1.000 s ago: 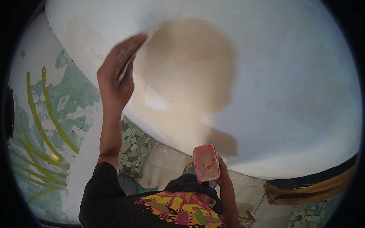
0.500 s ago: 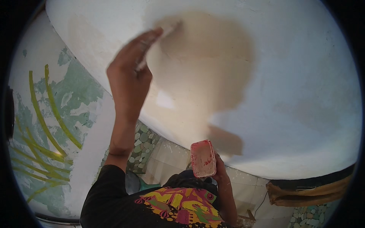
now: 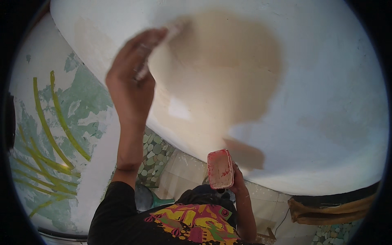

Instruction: Applying plaster or joint compound to a wall using a putty knife.

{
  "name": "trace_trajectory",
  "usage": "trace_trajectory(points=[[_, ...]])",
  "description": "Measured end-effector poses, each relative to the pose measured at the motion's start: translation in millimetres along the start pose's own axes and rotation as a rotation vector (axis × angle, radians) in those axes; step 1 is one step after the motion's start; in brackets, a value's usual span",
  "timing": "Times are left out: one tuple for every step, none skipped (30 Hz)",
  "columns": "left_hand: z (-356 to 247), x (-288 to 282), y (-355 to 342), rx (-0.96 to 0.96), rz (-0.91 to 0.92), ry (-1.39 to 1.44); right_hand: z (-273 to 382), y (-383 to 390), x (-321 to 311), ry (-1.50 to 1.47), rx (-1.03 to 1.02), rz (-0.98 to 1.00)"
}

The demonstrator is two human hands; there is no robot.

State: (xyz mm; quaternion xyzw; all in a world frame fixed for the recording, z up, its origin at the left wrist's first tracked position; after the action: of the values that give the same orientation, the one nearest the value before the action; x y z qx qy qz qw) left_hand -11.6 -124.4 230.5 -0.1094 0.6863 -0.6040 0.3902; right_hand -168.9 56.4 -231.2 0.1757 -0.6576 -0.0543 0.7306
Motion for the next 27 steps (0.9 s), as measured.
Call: trace_trajectory(points=[[-0.8,3.6,-10.7,-0.015,-0.008,-0.019,-0.4,-1.0,2.6,0.025,-0.02,-0.001],[-1.9,7.3,-17.0,-0.03,-0.015,-0.037,-0.8,-1.7,5.1,0.049,-0.04,-0.002],[-0.9,7.5,-14.4,-0.028,-0.015,-0.04,-3.2,-1.8,9.9,0.048,-0.037,0.001],[0.3,7.8,-7.4,-0.015,0.009,-0.061,-5.9,-0.9,15.7,0.008,-0.004,-0.007],[1.0,8.0,0.1,-0.003,0.033,-0.083,-7.2,-1.6,19.2,-0.033,0.03,-0.016],[-2.8,9.8,8.5,-0.005,0.032,-0.078,-6.5,-2.2,12.9,-0.032,0.026,-0.019],[-8.3,12.3,17.5,-0.026,0.085,-0.076,-7.2,-5.3,4.4,-0.006,-0.016,-0.013],[-13.5,13.7,25.2,-0.047,0.139,-0.075,-6.0,-6.3,-4.2,0.02,-0.058,-0.006],[-14.2,13.4,30.7,-0.063,0.196,-0.05,-6.1,-7.0,-2.1,0.017,-0.059,-0.004],[-11.4,11.5,33.2,-0.06,0.197,-0.05,-5.5,-7.0,0.1,0.005,-0.023,0.007],[-5.9,8.2,34.8,-0.068,0.222,-0.032,-5.6,-6.4,2.2,-0.007,0.013,0.019],[-3.1,6.7,33.7,-0.079,0.244,-0.015,-5.8,-6.0,4.0,-0.005,0.011,0.022],[-0.9,7.4,26.6,-0.099,0.129,0.052,-7.8,-5.1,5.4,-0.013,-0.022,0.007],[2.1,4.7,15.0,-0.082,0.033,0.003,-8.2,-4.6,6.8,-0.021,-0.055,-0.009],[7.8,6.8,1.5,-0.041,0.007,-0.023,-8.7,-0.5,10.7,-0.022,-0.057,-0.014],[11.8,5.7,-7.6,0.002,-0.021,-0.06,-8.3,2.5,17.8,-0.069,-0.02,0.035],[14.6,3.2,-5.4,-0.001,-0.02,-0.067,-9.0,5.3,24.0,-0.116,0.018,0.083],[18.5,8.1,-1.8,0.015,-0.003,-0.068,-7.9,6.0,26.2,-0.113,0.014,0.083],[21.4,12.5,1.0,0.03,0.013,-0.071,-7.7,6.6,27.6,-0.052,0.003,0.055],[18.4,13.3,6.2,0.029,0.009,-0.069,-7.0,6.2,28.6,0.009,-0.007,0.026],[9.0,12.7,16.6,-0.01,0.1,-0.095,-4.0,6.8,27.3,0.015,-0.007,0.025],[4.0,10.6,25.6,-0.046,0.191,-0.12,-3.9,6.5,26.0,0.039,-0.002,0.019],[4.9,10.6,32.2,-0.043,0.236,-0.059,-3.4,6.0,24.9,0.063,0.002,0.015],[2.1,8.6,32.7,-0.037,0.239,-0.065,-2.2,5.0,21.2,0.057,0.006,0.021],[-0.8,7.3,32.7,-0.01,0.321,-0.063,0.7,4.3,17.9,-0.022,0.064,0.077],[-4.3,6.5,31.8,0.018,0.402,-0.06,1.4,2.9,15.2,-0.101,0.122,0.133],[-5.7,5.3,28.2,0.022,0.267,-0.081,1.0,-1.3,11.3,-0.09,0.119,0.141]])
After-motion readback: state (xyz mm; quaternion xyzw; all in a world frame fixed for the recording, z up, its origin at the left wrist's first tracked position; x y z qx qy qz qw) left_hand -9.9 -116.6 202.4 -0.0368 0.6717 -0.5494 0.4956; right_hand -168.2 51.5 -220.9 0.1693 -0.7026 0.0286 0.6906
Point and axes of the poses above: each hand's wrist, its own y-axis away from the middle knuckle, its own x-axis out of the palm, z = x × y, the point moved 1 cm from there along -y, towards the middle knuckle, and after that the axes turned 13 degrees about -y, right-handed, at the moved point
